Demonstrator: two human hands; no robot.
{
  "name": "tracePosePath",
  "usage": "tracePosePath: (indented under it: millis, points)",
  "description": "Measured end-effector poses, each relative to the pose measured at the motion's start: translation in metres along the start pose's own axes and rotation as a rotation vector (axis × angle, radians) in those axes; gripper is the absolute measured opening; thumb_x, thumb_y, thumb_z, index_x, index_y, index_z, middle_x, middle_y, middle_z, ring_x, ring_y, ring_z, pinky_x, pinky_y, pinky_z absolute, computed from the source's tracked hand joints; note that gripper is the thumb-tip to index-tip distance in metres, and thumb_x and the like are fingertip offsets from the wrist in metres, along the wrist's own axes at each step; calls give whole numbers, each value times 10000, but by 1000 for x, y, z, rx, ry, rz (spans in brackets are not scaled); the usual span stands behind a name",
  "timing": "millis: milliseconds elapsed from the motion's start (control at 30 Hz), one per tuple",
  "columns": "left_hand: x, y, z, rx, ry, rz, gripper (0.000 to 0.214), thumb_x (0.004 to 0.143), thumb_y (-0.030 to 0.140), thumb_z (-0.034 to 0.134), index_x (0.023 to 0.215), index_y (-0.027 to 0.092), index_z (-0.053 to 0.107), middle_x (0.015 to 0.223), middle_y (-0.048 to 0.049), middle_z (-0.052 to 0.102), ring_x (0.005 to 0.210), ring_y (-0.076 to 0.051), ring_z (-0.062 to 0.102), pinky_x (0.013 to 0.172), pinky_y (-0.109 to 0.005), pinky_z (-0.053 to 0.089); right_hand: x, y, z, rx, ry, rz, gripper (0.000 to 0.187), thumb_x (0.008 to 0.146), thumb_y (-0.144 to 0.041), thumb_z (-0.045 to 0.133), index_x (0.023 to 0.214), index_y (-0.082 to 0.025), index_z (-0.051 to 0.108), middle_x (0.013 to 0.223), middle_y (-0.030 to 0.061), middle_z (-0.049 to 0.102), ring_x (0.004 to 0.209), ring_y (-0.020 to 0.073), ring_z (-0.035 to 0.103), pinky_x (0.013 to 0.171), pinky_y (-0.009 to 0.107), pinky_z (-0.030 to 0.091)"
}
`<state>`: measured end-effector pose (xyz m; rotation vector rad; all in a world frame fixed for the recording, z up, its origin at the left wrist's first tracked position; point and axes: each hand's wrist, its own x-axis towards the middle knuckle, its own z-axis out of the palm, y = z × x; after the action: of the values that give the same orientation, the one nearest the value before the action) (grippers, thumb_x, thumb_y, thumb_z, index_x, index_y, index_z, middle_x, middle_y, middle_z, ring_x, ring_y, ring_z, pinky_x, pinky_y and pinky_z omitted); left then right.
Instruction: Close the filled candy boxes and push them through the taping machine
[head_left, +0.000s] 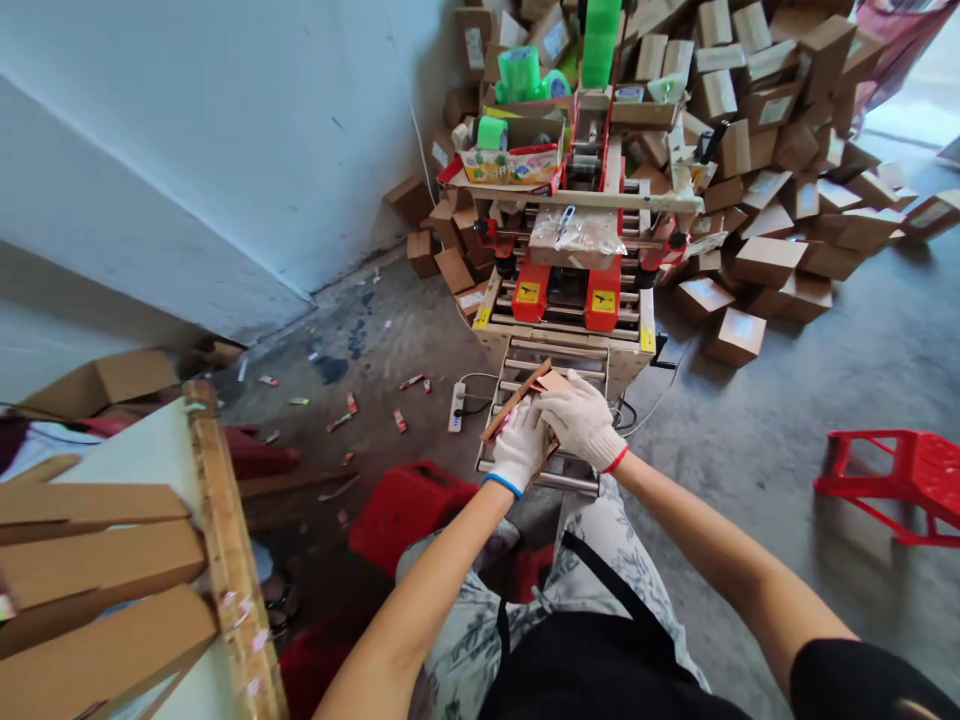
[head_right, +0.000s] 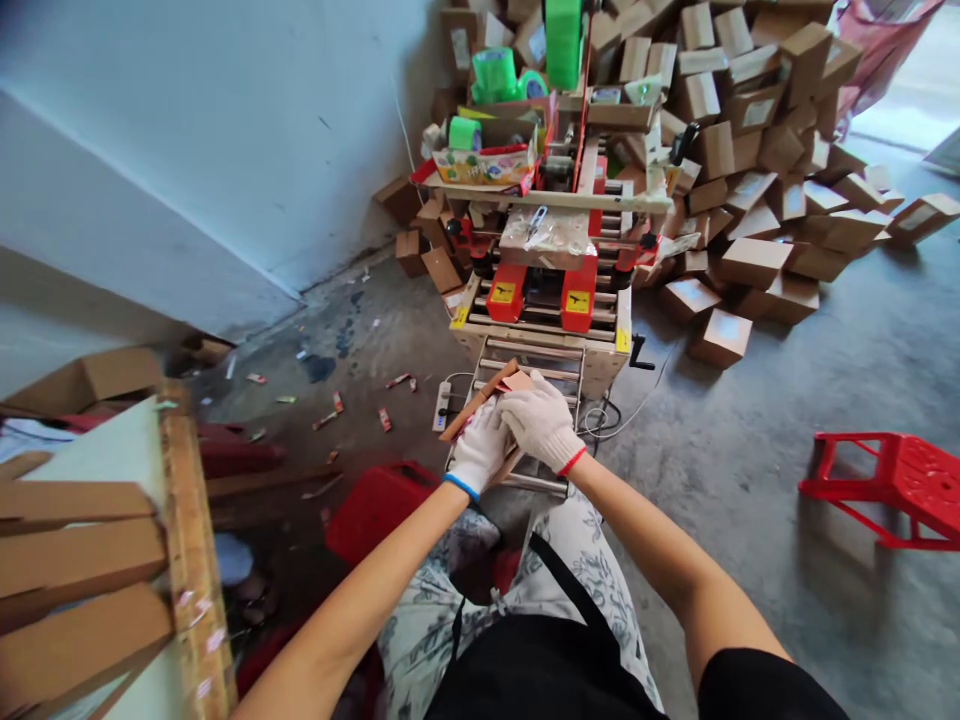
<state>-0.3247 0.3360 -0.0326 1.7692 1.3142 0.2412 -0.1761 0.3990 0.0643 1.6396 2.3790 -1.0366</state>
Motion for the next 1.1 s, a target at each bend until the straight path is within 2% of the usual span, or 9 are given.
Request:
tracePosePath:
  millis: [133,267,467,600,667,767,867,967,1100]
  points:
    - [1,-15,-1,-123,15,-4,463,960,157,453,1402,158,591,1461,-128,592,1423,-252,497,1213,-435,398,18,-1,26,-35,117,69,379,1027,-299,388,1205,-200,708,1243,73,691,1153,226,604,1268,494,155]
    - [-22,-17,-15,-182,136,29,546,1033,217,317,1576,177,358,1577,-107,466,1463,-172,442,1201,-350,426,21,-5,42,-127,340,205,405,1034,-378,429,1311,-175,645,1428,115,579,1336,281,467,1256,607,-13]
    - [-35,-3,-62,-5,341,46,515,1023,325,451,1516,175,471,1601,-122,426,1529,-264,327,1261,-451,327,38,-6,64,-251,162,303,569,996,-376,496,1404,20,527,1530,263,429,1419,406,344,1219,657,-10]
    - [-11,3,-82,157,100,-202,723,915,441,646,1549,174,422,1601,-187,404,1398,-372,499,1112,-472,480,42,0,66,-185,206,329,508,1000,-372,481,1373,-39,566,1513,223,470,1418,362,370,1236,620,19]
    - [-1,9,-88,180,-65,-345,707,943,427,591,1584,246,351,1524,-182,506,1167,-332,675,912,-403,573,33,-4,63,-134,300,386,454,1014,-387,459,1348,-113,598,1520,173,482,1437,330,359,1244,608,16]
    - [6,20,-95,216,-194,-478,613,995,454,441,1573,282,329,1285,-159,678,949,-311,739,764,-386,567,19,-20,65,-103,412,586,575,1015,-514,452,1436,-130,526,1603,196,357,1504,393,241,1209,688,29]
    - [7,29,-100,213,-265,-553,632,1006,529,318,1557,220,332,1231,-194,700,971,-360,733,791,-454,559,22,-28,69,-112,323,563,668,1011,-587,423,1491,-124,459,1644,230,236,1519,463,152,1163,756,66]
    - [-2,37,-101,177,-297,-633,746,992,624,227,1604,198,243,1281,-252,672,1014,-407,726,820,-513,552,32,-27,66,-168,209,413,614,1028,-566,398,1489,-164,454,1652,194,244,1527,422,161,1164,766,45]
    - [-15,38,-78,77,-234,-626,781,970,663,264,1602,208,303,1376,-255,622,1186,-422,664,940,-576,528,44,-22,64,-209,81,396,609,1046,-516,373,1535,-153,396,1662,191,206,1530,431,143,1146,794,1]
